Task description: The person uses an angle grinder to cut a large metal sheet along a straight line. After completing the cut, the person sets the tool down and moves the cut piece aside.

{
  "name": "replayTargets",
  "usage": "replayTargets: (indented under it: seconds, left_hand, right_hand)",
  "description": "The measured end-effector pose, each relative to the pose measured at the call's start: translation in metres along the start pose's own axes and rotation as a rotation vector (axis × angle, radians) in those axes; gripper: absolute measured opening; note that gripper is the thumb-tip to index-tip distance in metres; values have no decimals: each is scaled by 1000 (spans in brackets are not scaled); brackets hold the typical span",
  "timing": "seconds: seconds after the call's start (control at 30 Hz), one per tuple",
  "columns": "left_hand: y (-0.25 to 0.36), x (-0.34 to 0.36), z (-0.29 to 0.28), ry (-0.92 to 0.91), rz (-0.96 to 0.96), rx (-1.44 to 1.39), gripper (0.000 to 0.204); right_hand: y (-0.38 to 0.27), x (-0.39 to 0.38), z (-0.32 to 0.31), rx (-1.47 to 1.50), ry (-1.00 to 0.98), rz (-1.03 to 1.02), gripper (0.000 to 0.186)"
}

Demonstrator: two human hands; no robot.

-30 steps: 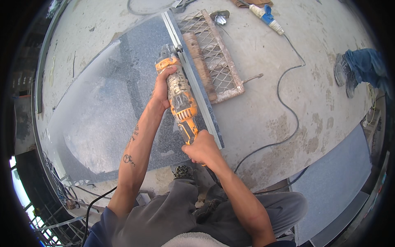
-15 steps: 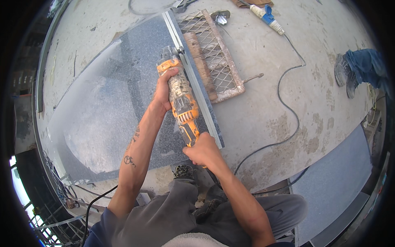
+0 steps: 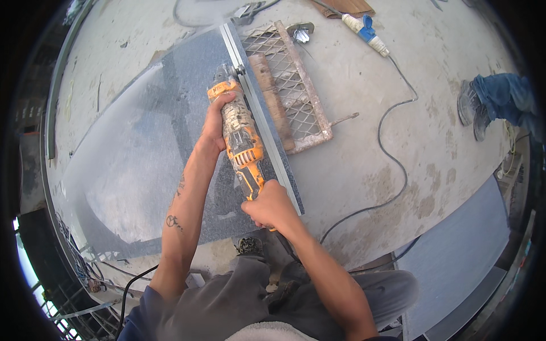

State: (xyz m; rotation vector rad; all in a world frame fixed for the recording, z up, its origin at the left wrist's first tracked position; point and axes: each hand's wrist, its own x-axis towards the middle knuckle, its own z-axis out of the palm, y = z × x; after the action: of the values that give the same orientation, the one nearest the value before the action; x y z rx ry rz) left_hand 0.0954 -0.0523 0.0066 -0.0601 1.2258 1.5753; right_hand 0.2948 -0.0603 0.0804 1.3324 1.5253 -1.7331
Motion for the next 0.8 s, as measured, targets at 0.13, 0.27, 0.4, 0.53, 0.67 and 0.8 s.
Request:
replayTargets:
  seconds: [0.13, 0.27, 0.4, 0.53, 0.67, 0.8]
  left_hand:
    - [30, 36, -2, -2, 7, 12, 44]
    - [36, 36, 1, 35, -16, 1, 44]
    - [13, 7, 6, 44, 25, -47, 45]
    - [4, -2, 5, 54, -21, -38, 50]
    - [21, 25, 1, 42, -13, -17, 45]
    - [36, 42, -2, 54, -24, 17, 45]
  right_hand:
    - [-34, 28, -10, 70, -20, -56, 15]
    - [-39, 33, -9, 48, -28, -54, 15]
    - [-14, 14, -4, 6, -17, -2, 15]
    - [-4, 6, -3, 4, -18, 2, 16]
    - [-26, 22, -9, 51, -32, -29, 15]
    - [-43, 32, -13, 83, -38, -73, 15]
